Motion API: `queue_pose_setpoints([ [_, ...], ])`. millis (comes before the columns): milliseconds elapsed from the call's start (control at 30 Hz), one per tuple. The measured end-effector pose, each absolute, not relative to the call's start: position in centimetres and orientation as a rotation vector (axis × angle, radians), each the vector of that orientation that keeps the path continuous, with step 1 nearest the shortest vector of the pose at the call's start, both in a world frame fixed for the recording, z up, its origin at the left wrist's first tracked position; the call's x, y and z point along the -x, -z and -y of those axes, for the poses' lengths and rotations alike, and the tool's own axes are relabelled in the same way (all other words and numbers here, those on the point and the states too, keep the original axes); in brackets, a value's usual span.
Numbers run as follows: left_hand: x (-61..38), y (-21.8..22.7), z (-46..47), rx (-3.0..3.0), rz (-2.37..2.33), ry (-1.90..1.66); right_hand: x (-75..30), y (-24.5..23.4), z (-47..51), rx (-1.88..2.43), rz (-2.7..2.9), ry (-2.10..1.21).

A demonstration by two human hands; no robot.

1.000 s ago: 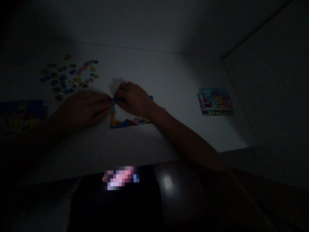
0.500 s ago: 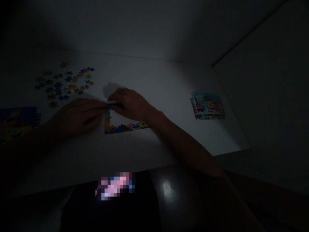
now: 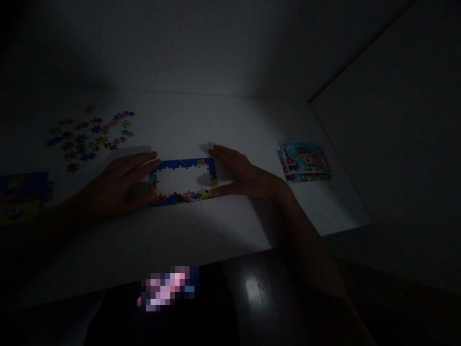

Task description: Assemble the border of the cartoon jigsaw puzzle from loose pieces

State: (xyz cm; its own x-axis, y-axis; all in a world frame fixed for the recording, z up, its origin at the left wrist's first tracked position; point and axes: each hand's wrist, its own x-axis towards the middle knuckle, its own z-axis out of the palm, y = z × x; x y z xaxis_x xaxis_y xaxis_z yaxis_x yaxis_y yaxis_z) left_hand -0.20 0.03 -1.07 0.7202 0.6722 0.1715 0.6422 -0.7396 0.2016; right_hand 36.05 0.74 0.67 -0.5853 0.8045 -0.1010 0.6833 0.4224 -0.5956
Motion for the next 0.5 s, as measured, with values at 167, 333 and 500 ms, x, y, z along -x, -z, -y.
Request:
queue_pose_setpoints([
  [167, -0.6, 1.6, 0.2, -2.781, -1.098, -0.14, -34.3, 0.0, -0.3, 1.359, 2.633, -0.778],
  [333, -0.6, 1.9, 0.3, -2.759, -1.141, -0.11, -34.2, 0.4, -0.4, 1.372, 2.658, -0.735],
  [500, -0.4, 1.8, 0.5, -2.772, -1.147, -0.119, -33.8, 0.6, -0.3, 1.404, 2.675, -0.698],
])
